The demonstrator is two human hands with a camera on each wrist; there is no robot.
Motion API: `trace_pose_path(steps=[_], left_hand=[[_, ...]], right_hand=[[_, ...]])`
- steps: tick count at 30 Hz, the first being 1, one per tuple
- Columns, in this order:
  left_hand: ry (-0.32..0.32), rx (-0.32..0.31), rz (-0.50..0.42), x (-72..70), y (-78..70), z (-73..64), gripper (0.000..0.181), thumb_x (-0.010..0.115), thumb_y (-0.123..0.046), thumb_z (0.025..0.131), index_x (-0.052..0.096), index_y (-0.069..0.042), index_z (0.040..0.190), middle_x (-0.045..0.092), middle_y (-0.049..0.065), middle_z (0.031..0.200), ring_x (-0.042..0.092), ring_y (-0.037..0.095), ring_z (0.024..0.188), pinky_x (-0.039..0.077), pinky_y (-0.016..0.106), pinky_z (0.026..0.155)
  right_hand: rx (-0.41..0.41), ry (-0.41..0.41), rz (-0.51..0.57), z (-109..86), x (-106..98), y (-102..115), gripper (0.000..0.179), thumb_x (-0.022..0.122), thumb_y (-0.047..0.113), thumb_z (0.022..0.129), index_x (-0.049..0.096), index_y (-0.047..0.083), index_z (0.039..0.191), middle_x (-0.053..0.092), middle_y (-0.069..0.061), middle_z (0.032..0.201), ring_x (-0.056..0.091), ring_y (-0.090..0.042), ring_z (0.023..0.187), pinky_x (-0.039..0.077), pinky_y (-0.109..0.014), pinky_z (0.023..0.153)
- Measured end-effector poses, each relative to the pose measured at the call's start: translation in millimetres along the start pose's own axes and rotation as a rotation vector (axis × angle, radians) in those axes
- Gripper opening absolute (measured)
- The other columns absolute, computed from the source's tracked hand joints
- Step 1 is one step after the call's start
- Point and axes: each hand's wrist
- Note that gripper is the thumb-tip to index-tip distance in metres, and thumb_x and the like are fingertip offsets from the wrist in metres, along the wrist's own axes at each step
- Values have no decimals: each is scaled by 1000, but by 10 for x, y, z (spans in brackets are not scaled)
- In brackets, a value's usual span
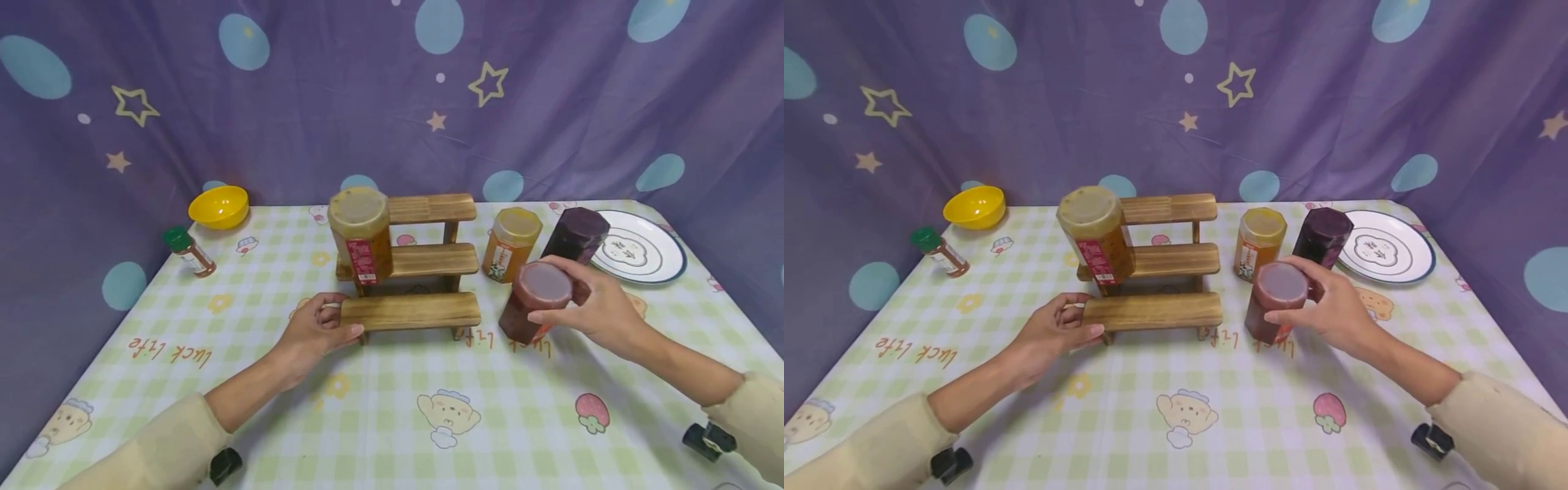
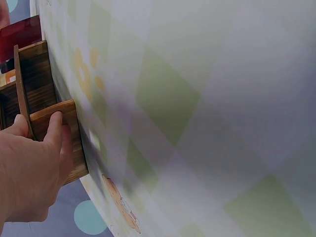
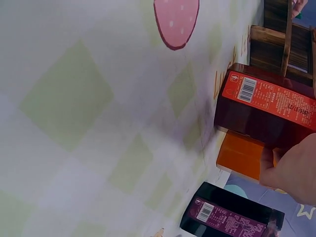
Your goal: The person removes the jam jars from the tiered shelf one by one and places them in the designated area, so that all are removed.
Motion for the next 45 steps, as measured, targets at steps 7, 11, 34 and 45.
trace_pose_path(steps=[7,11,34,45], left_hand=[[-9,-4,0,5,-1,-5,61,69,2,86,35,-1,137,55,16,115,62,19,95,56,33,91],[-2,-2,-5,2,-4,-5,62,69,2,87,34,-1,138,55,16,117,62,19,97,56,33,91],[16,13,-22,-10,3,1,61,68,3,87,34,0,137,56,14,110,63,19,94,55,36,93],[12,9,-27,-8,14,3,61,68,3,87,34,0,137,56,15,113,63,20,96,56,35,92]], right_hand=[[-66,40,-29,-10,-8,-6,74,84,4,72,47,4,136,58,-5,121,55,4,109,47,-6,88],[-78,67,-41,-15,-13,3,74,83,5,74,44,3,137,55,-11,124,53,5,111,45,-5,90],[-214,22,-114,71,-142,333,95,87,-6,61,39,4,143,43,-5,136,44,-2,123,41,-9,100],[-319,64,-143,283,-82,841,84,84,-3,69,44,10,142,48,-3,130,46,-7,121,43,-13,100]])
Point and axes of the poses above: each hand's wrist, its own z-axis towards the middle knuckle, its own x-axis out of the palm, y = z × x
